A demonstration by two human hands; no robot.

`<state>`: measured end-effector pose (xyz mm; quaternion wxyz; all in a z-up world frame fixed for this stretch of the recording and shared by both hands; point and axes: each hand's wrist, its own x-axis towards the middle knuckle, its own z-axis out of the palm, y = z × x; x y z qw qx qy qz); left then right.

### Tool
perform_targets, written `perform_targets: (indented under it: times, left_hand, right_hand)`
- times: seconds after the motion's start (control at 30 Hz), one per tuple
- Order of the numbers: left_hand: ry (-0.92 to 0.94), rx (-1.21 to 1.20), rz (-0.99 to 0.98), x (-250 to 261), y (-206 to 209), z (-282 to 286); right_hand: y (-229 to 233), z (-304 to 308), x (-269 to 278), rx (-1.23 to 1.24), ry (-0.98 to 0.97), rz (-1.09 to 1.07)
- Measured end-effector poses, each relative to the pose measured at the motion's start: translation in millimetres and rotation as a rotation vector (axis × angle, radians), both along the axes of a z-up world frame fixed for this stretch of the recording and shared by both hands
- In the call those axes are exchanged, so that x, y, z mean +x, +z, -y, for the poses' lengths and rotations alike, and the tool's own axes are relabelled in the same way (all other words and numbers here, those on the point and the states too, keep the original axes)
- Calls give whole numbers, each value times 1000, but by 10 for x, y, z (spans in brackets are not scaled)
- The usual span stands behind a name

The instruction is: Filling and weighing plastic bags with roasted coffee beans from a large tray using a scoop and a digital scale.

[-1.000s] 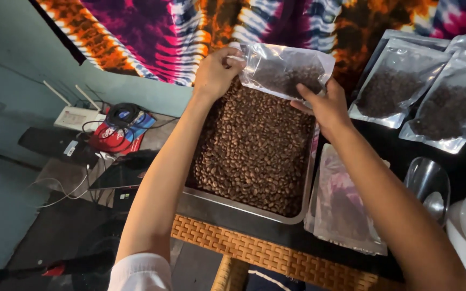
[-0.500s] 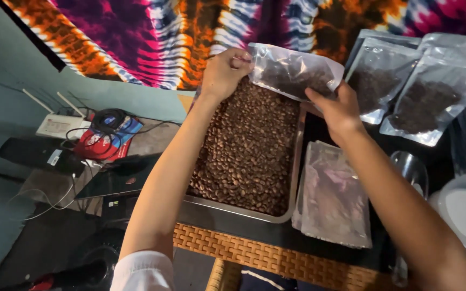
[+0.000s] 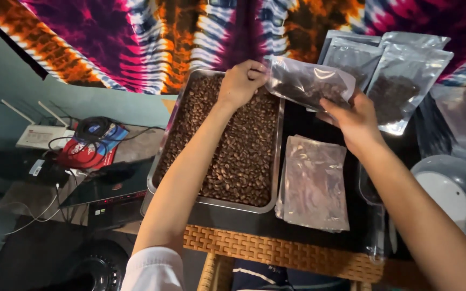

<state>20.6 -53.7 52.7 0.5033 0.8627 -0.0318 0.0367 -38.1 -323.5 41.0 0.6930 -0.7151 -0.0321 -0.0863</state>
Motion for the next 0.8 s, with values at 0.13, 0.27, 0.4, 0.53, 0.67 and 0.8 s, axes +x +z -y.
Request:
perform_targets:
  times: [0.13, 0.27, 0.4, 0.53, 0.67, 0.8]
  left_hand:
    - [-49, -15, -7, -66, -48, 56]
    - [-102, 73, -10, -212, -91, -17]
    - [-111, 58, -15, -646, 4, -119]
    - [-134, -24, -14, -980, -41, -238]
    - [-151, 10, -83, -1361, 75, -352]
    - [-151, 2, -174, -1799, 263, -409]
  right_hand:
    - [115, 71, -226, 51, 12, -42]
    - [241, 80, -483, 8, 47, -72]
    - [475, 115, -791, -31, 142, -278]
    - [421, 117, -966, -119, 110, -296]
    - [661, -42, -1256, -74, 128, -434]
    - [827, -154, -1480, -142, 138, -450]
